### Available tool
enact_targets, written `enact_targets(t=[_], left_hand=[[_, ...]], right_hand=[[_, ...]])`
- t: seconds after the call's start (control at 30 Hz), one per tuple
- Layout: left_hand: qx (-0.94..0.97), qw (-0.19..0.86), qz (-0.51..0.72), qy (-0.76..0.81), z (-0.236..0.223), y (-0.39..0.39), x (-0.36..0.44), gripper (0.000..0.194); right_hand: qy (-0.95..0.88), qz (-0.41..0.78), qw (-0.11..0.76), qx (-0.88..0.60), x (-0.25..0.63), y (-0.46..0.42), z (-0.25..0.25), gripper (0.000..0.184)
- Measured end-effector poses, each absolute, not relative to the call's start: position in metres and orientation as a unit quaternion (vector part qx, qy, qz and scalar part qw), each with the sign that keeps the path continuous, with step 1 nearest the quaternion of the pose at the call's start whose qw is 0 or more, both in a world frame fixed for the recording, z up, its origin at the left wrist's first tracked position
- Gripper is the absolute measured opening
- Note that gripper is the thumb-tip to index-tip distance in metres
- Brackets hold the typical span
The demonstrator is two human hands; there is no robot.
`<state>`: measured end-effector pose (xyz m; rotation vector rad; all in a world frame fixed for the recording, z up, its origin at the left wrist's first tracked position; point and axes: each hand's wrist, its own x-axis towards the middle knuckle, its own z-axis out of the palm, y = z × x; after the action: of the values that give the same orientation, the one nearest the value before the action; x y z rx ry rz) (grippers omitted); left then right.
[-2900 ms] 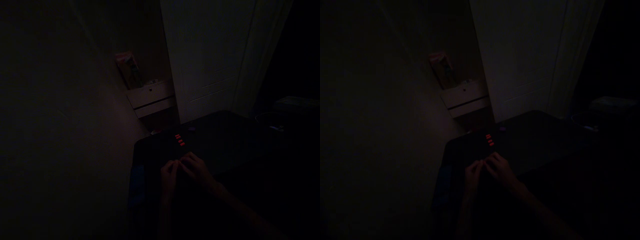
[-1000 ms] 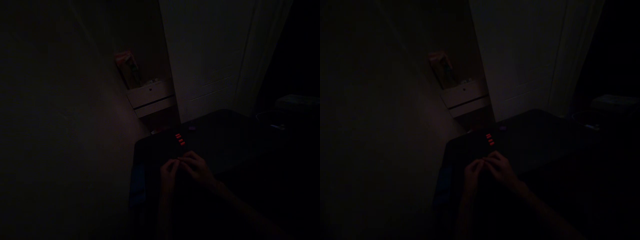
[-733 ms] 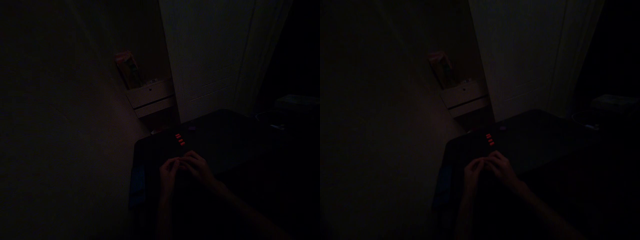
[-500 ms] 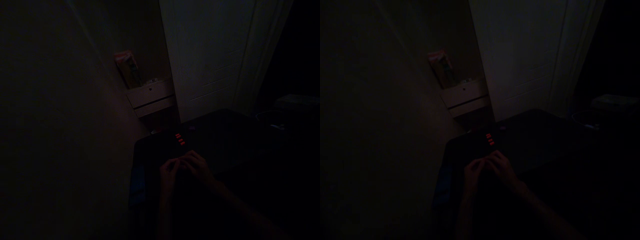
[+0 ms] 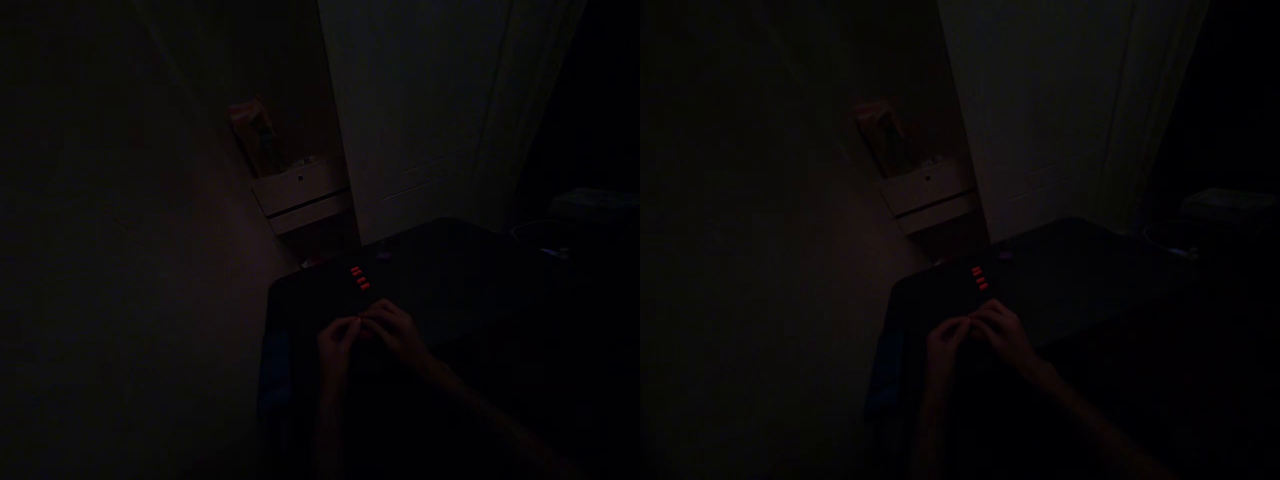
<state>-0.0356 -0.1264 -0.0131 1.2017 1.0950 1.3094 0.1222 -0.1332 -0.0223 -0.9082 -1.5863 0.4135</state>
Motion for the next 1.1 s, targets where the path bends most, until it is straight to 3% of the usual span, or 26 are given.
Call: enact_targets(t=[0.77,1.1], left_hand=[[0.544,0.549,0.476,0.42,-0.001,-0.131,-0.043,0.02],[0.488,0.571,0.516,0.412,-0.007,-0.13,-0.043,0.02]], right_hand=[[-0.721,0.235,0.553,-0.345,0.139,-0.136,-0.014,0.021],[-0.763,0.161,0.541,-0.316,0.134,-0.14,-0.001,0.02]])
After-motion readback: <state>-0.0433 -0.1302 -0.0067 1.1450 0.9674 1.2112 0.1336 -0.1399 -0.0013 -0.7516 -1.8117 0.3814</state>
